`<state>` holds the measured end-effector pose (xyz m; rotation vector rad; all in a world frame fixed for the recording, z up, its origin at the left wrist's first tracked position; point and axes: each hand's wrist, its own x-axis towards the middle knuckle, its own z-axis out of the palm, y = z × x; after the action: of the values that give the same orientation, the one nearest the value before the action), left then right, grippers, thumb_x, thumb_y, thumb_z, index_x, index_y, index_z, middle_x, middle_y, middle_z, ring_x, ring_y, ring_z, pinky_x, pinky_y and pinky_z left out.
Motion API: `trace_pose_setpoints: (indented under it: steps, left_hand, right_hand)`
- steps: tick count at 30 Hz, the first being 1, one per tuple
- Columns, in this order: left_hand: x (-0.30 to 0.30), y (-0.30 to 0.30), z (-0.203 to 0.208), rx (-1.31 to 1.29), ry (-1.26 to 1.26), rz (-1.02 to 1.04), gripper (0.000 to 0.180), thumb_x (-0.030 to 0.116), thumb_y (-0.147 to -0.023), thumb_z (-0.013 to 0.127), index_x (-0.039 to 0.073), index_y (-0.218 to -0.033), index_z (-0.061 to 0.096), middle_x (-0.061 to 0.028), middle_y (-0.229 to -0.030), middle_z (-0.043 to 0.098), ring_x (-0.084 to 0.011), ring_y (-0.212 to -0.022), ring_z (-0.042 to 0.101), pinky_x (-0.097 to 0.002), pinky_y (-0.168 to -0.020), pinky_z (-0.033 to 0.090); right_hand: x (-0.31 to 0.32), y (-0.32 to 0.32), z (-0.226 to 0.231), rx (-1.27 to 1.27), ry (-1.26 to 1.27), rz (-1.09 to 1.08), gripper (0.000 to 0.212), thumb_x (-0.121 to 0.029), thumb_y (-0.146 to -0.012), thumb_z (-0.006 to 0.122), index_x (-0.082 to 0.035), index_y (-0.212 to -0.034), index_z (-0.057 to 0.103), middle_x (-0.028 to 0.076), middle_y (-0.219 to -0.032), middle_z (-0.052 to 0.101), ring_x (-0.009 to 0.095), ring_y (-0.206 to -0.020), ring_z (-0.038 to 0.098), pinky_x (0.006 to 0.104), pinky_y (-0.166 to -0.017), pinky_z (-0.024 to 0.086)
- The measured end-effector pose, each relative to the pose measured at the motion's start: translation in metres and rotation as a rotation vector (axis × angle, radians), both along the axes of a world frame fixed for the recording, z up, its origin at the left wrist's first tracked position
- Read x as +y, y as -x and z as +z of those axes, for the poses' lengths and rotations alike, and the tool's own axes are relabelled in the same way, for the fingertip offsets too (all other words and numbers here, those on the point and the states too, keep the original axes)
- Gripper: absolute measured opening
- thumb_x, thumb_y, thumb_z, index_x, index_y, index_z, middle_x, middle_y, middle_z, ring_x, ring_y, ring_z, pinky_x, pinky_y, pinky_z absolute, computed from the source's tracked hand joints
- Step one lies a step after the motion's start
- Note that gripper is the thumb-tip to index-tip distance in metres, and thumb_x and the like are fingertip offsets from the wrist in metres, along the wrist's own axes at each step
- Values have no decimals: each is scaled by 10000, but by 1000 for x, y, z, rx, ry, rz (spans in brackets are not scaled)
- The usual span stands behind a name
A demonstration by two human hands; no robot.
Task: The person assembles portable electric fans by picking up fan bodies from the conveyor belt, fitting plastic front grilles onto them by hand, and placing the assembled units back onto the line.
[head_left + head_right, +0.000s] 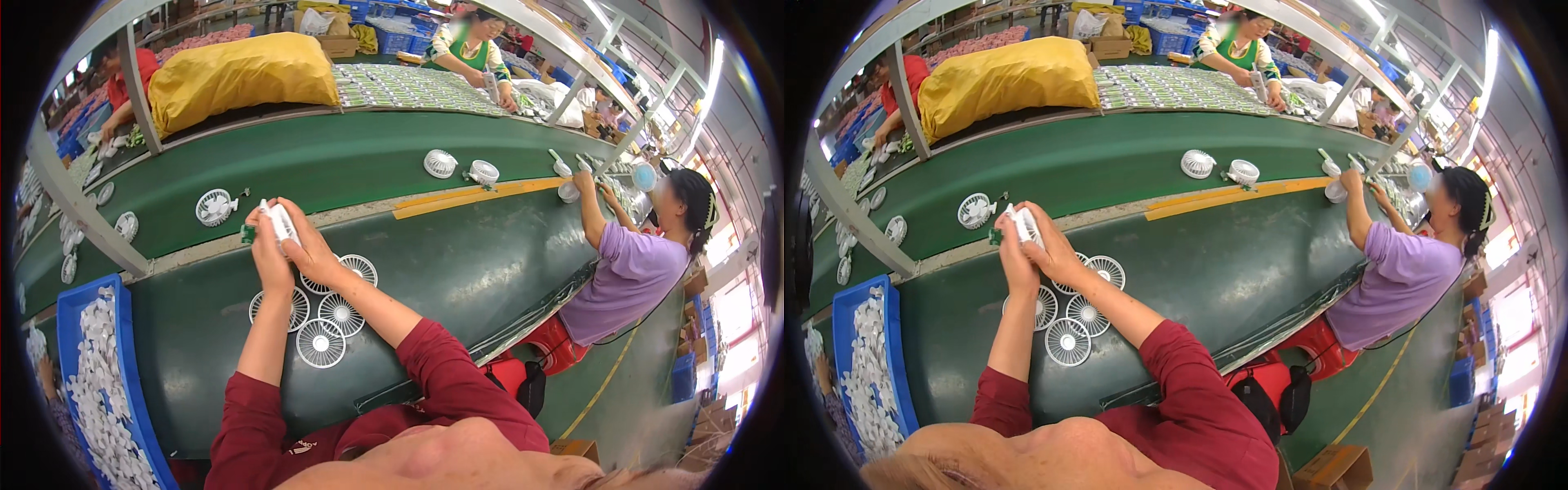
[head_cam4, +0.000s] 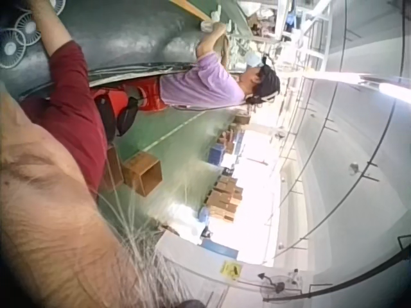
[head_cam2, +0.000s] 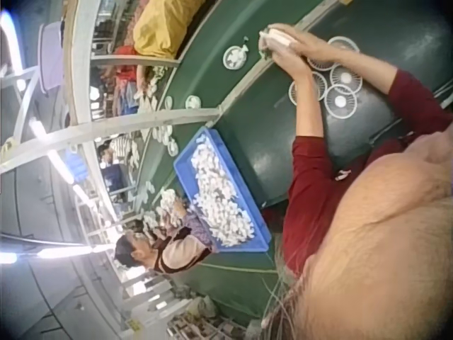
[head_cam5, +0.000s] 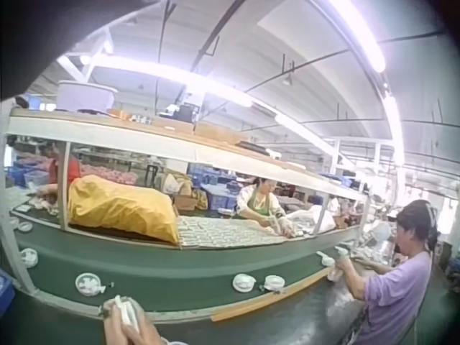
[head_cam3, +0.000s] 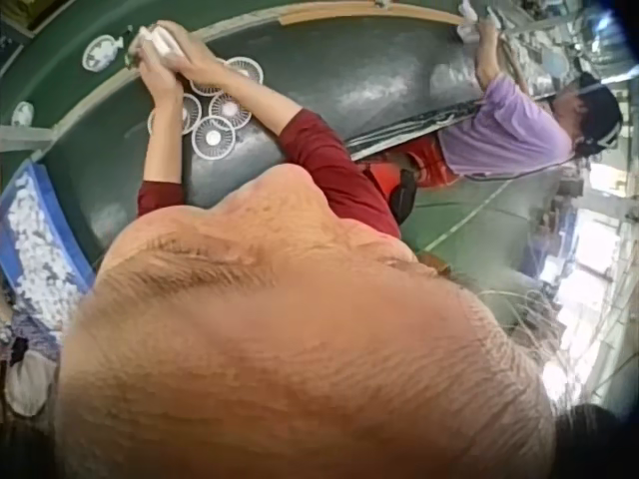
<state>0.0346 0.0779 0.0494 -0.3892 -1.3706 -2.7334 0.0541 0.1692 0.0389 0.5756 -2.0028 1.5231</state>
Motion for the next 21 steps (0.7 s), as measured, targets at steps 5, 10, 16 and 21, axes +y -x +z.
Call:
trace_pose_setpoints:
  steps: [5,10,16,21]
  left_hand:
    - [0,4,-11,364,354,385,275,144,-968,514,3,-1205,520,-136,-1261,534,-224,-1158,528,-335,-1006,405]
    - [-4,22,-27,337,454,339,303,182,-939,573,19,-1189,519,-174,-1265,529,-290,-1158,520,-381,-1011,386]
    - [-12,80,-31,596,976,413,389,212,-871,633,48,-1206,521,-208,-1301,510,-396,-1209,462,-471,-1038,358]
    - [-53,176,-53,587,1375,515,433,65,-836,574,87,-1266,519,-153,-1364,500,-383,-1317,415,-522,-1058,367]
  right_hand:
    - [-14,10,-20,-167,229,-18,515,-356,-1003,395,-50,-1415,346,160,-1308,495,249,-1194,503,344,-1013,396]
    - [2,15,-14,-393,122,-22,543,-419,-1032,308,-11,-1365,439,146,-1348,494,232,-1248,471,341,-1062,350]
    - [122,54,-26,-198,-233,-641,716,-331,-847,714,15,-1391,403,296,-1385,432,414,-1291,424,459,-1067,357]
    - [113,5,-22,-61,-624,-564,532,-190,-805,717,-18,-1276,538,239,-1336,513,407,-1270,456,451,-1062,371]
